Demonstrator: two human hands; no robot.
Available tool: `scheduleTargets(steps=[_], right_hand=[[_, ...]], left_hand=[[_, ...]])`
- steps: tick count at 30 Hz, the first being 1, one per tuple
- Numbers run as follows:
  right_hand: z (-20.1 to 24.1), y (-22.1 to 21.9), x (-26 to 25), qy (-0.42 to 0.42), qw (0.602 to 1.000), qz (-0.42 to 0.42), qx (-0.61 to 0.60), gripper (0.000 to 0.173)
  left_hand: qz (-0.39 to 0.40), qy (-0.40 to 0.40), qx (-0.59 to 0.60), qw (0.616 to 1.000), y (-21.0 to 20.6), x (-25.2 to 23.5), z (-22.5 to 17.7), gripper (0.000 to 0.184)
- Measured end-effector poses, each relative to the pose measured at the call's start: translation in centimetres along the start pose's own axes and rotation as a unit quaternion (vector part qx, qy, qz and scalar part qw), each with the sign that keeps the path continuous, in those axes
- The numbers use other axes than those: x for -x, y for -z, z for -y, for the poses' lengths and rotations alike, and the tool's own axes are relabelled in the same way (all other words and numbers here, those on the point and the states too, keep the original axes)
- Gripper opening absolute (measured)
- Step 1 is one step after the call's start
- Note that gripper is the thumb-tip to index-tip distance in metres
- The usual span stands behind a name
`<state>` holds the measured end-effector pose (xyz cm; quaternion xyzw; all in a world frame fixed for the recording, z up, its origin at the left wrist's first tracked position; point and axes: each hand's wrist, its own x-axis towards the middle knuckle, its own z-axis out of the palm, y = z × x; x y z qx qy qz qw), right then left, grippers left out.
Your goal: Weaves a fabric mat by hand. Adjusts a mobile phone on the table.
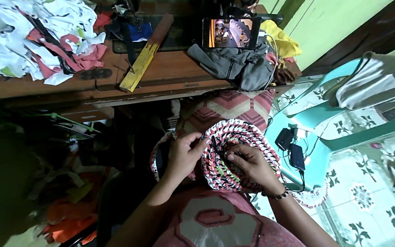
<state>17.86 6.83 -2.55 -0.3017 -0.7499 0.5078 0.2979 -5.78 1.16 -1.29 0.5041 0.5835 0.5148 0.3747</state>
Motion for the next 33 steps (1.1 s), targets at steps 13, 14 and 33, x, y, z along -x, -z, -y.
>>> scheduleTargets(steps=[13, 14, 33], right_hand=[[0.11, 0.04, -0.02, -0.003, 1.000, 0.002, -0.008, 0.016], [0.11, 0.04, -0.03, -0.003, 1.000, 0.001, -0.007, 0.016], [0.05, 0.03, -0.04, 0.001, 1.000, 0.002, -0.004, 0.016]], left_hand=[[-0.020, -0.029, -0.027, 0.999, -0.15, -0.04, 0.35, 0.014], [-0.021, -0.030, -0.026, 0.999, -0.16, -0.02, 0.36, 0.014], [-0.025, -0.021, -0.006, 0.999, -0.31, 0.07, 0.36, 0.014]])
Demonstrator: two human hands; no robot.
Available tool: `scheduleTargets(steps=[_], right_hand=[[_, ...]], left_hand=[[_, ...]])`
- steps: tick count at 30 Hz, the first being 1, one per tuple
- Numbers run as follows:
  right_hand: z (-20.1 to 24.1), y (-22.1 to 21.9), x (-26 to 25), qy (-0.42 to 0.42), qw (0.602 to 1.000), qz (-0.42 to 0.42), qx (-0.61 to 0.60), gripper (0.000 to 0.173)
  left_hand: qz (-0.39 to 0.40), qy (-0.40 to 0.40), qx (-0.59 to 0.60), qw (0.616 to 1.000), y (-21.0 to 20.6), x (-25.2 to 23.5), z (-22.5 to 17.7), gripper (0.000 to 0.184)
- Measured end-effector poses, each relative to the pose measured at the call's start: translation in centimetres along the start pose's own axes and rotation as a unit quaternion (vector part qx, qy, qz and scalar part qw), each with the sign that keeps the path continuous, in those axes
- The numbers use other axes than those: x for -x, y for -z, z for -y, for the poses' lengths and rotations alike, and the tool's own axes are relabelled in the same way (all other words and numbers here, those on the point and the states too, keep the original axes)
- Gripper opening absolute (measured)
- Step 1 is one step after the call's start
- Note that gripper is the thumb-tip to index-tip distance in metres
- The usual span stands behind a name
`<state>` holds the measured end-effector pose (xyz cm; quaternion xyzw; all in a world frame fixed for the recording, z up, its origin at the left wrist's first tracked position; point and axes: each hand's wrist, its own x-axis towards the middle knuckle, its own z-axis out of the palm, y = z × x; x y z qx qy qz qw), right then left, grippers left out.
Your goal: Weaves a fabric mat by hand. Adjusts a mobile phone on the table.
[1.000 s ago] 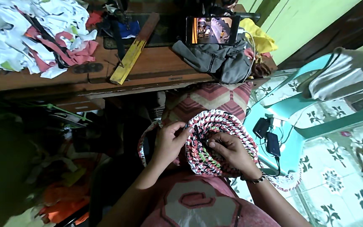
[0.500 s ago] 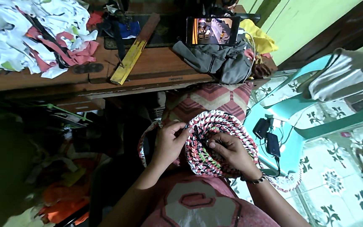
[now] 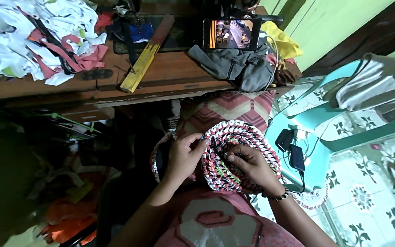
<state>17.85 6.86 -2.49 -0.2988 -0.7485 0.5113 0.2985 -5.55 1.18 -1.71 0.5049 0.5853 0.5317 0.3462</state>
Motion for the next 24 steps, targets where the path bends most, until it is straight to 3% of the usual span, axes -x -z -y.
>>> scheduleTargets(steps=[24], right_hand=[[0.02, 0.01, -0.04, -0.003, 1.000, -0.001, 0.004, 0.017]], left_hand=[[0.004, 0.006, 0.008, 1.000, 0.00, -0.06, 0.00, 0.014]])
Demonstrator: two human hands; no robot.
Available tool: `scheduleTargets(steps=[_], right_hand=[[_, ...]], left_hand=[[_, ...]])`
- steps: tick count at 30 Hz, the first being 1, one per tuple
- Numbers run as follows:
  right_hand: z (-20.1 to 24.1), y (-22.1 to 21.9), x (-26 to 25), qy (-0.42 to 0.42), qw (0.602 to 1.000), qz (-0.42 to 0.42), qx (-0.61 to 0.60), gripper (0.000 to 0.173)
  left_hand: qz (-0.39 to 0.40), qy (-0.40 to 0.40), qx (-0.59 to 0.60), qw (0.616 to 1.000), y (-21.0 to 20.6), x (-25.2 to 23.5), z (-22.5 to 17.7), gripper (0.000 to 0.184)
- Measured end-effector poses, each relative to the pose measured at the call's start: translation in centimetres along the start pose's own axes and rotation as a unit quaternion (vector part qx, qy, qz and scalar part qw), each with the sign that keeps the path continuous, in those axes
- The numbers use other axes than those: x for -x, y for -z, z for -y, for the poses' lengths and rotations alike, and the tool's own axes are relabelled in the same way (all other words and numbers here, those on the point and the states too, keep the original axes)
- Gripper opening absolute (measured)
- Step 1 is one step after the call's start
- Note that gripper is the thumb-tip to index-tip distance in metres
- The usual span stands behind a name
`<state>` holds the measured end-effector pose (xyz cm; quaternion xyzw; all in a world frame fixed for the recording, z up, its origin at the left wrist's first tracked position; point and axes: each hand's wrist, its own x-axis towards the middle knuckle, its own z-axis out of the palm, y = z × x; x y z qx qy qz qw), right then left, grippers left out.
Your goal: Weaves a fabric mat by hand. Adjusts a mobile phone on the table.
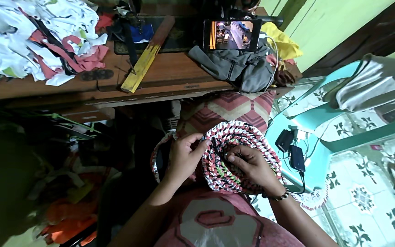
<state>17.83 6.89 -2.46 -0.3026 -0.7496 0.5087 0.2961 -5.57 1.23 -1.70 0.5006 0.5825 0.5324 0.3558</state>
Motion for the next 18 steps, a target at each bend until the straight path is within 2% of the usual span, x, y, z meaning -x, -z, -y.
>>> scheduleTargets(steps=[18], right_hand=[[-0.08, 0.03, -0.05, 0.002, 1.000, 0.003, -0.006, 0.016]], left_hand=[[-0.009, -0.002, 0.011, 1.000, -0.20, -0.03, 0.14, 0.013]])
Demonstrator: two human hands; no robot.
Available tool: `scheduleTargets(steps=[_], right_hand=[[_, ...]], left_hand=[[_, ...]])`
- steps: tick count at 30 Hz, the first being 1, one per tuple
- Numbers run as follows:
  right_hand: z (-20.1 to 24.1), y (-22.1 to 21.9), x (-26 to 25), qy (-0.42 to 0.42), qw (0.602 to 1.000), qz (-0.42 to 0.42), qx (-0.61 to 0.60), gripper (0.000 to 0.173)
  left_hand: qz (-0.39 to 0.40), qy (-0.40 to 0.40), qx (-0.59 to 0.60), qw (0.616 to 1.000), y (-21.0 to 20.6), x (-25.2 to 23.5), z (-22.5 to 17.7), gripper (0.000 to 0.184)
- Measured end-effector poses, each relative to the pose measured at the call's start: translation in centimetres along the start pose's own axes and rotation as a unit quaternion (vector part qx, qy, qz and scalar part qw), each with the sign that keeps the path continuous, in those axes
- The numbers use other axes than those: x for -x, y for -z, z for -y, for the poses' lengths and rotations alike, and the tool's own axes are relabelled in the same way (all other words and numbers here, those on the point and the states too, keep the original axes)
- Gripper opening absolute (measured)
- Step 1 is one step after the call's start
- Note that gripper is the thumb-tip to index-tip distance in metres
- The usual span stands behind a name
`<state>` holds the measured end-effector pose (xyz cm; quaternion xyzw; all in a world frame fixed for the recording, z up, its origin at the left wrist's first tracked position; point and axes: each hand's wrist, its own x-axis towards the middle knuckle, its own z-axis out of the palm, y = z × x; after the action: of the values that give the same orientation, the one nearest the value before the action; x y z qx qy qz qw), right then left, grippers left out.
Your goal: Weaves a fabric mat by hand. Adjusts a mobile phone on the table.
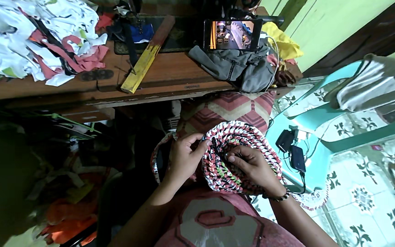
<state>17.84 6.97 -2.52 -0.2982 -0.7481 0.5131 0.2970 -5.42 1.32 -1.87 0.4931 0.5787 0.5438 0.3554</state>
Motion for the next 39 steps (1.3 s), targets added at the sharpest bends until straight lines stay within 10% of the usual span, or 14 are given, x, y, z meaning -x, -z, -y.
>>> scheduleTargets(steps=[39], right_hand=[[-0.03, -0.08, -0.02, 0.002, 1.000, -0.006, -0.001, 0.016]], left_hand=[[-0.003, -0.005, 0.011, 1.000, -0.10, 0.05, 0.22, 0.013]])
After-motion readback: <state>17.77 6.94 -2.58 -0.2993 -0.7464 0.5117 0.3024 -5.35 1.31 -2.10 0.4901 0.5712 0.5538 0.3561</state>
